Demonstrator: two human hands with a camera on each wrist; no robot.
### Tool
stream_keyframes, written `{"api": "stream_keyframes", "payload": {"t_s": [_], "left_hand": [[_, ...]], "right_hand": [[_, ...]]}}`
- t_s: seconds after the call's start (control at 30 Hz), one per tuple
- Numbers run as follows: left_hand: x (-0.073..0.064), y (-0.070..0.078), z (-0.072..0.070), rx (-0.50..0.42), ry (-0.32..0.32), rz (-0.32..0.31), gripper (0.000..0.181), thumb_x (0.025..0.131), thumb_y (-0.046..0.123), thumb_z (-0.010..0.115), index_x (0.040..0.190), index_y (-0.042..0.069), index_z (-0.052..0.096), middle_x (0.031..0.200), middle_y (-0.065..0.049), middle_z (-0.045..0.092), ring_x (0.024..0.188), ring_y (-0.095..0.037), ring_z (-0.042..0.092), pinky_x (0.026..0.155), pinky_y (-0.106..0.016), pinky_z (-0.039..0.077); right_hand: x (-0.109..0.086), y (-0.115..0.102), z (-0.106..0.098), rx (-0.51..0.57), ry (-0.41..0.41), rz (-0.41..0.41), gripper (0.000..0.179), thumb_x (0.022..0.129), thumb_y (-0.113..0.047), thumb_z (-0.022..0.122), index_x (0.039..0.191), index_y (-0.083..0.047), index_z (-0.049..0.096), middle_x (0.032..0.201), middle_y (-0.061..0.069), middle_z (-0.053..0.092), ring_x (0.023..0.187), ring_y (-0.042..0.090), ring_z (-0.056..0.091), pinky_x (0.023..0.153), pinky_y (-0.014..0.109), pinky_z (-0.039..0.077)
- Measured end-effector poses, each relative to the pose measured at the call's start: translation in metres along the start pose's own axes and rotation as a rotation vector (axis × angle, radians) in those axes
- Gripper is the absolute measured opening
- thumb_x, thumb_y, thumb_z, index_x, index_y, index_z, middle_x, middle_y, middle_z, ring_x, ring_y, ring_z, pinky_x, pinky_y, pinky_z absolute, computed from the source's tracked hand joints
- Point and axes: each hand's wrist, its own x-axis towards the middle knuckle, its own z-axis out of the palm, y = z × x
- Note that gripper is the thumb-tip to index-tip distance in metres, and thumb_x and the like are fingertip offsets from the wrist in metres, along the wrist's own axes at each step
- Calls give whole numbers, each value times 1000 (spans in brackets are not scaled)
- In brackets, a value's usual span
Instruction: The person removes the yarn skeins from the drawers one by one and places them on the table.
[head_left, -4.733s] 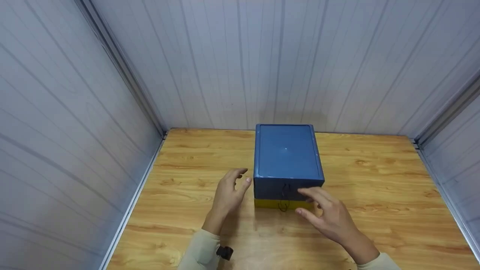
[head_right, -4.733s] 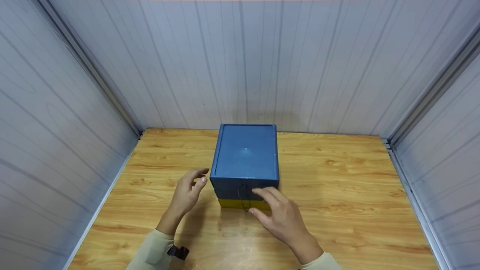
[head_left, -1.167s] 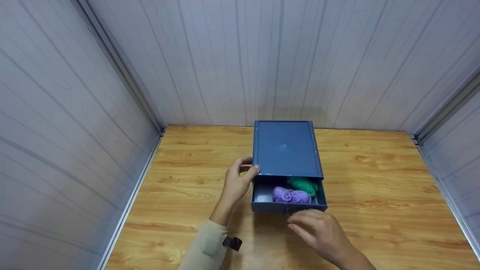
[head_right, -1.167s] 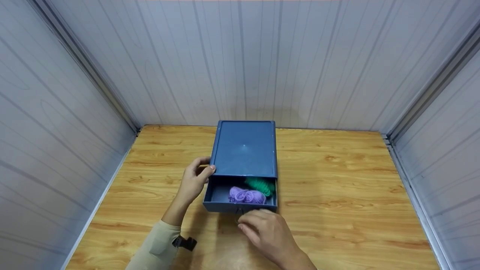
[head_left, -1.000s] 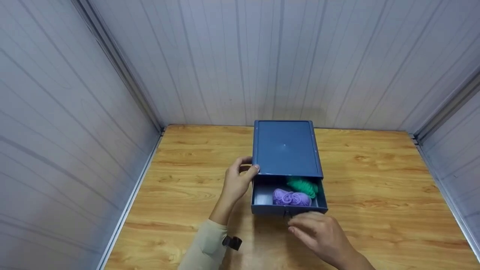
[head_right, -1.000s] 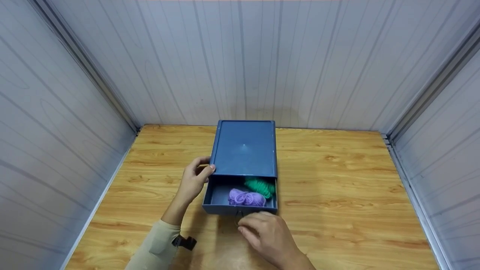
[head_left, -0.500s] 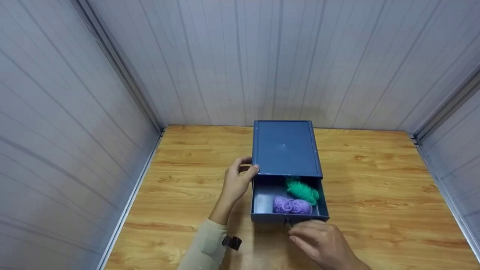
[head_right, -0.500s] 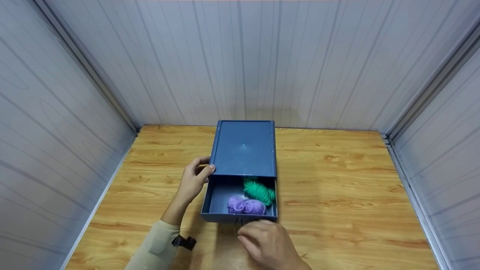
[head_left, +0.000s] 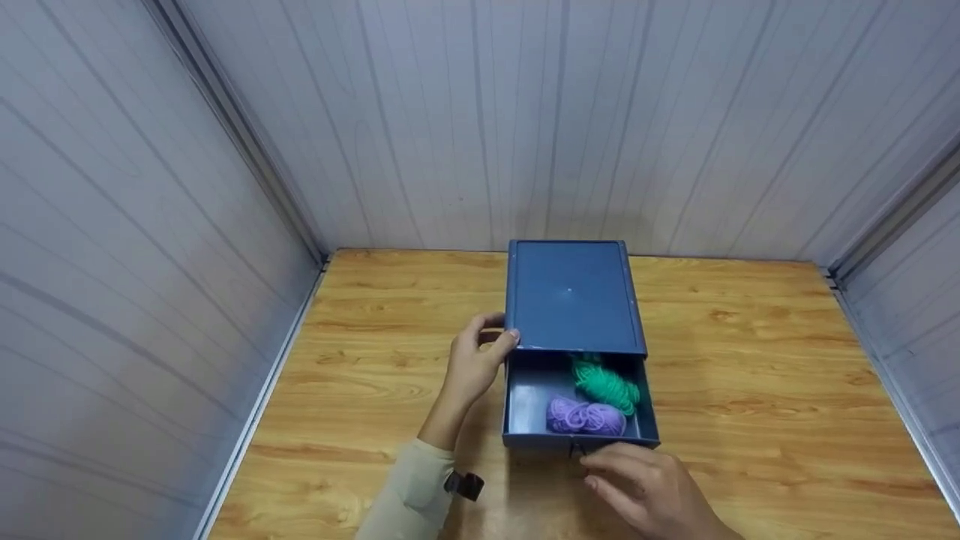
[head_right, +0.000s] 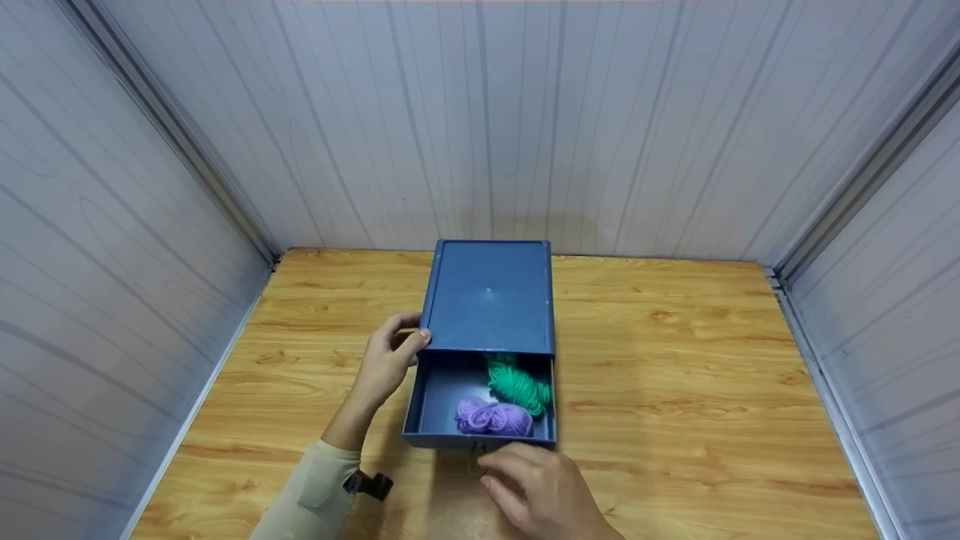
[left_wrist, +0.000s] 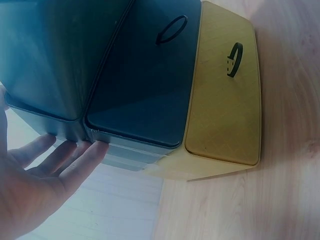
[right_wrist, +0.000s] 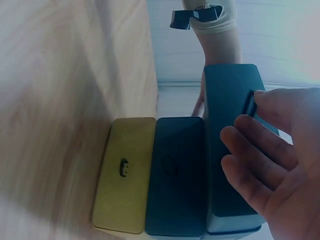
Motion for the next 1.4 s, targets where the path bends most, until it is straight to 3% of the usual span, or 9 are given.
{"api": "stream_keyframes", "payload": {"t_s": [0.43, 0.67, 0.83, 0.93, 1.17, 1.4], "left_hand": [[1, -1, 0, 24, 6, 10, 40, 93, 27, 71, 127, 6, 66, 122, -13, 68, 109, -28, 67, 80, -37, 61], [0, -1, 1, 20, 7, 3, 41, 94, 27, 71, 128, 6, 65, 124, -14, 68, 112, -30, 66, 81, -38, 61], [0, -2, 1, 0, 4, -2, 41, 95, 27, 71, 129, 6, 65, 125, -14, 67, 112, -31, 66, 81, -38, 61], [0, -1, 1, -14, -1, -3, 41, 95, 26, 71, 130, 6, 65, 126, -14, 66, 113, -30, 66, 82, -38, 61], [-2, 2, 0, -23, 1, -22, 41, 95, 25, 71, 131, 7, 64, 128, -13, 65, 114, -29, 65, 83, -39, 61], [-1, -1, 0, 0, -6, -15, 42, 95, 28, 71, 131, 7, 64, 128, -13, 66, 114, -28, 66, 82, -38, 61]], "right_hand": [[15, -18, -27, 83, 13, 107, 37, 79, -4, 87, 110, -21, 77, 99, -8, 73, 74, -1, 65, 61, 11, 51], [32, -20, -39, 64, 25, 158, 36, 79, -10, 88, 110, -22, 78, 104, -8, 76, 89, 6, 71, 71, 12, 55], [45, -19, -44, 31, 15, 179, 35, 79, -17, 89, 110, -28, 78, 108, -13, 75, 98, 9, 72, 85, 9, 52], [50, -17, -45, 19, -15, 197, 31, 80, -20, 89, 109, -29, 79, 111, -16, 74, 103, 10, 72, 95, 12, 50], [60, -5, -46, 26, -150, 307, 21, 87, -24, 83, 107, -28, 78, 113, -21, 68, 107, 8, 68, 88, 34, 60], [68, 8, -44, -15, -250, 308, 23, 89, -24, 81, 112, -24, 77, 112, -18, 67, 103, 8, 67, 85, 39, 59]]}}
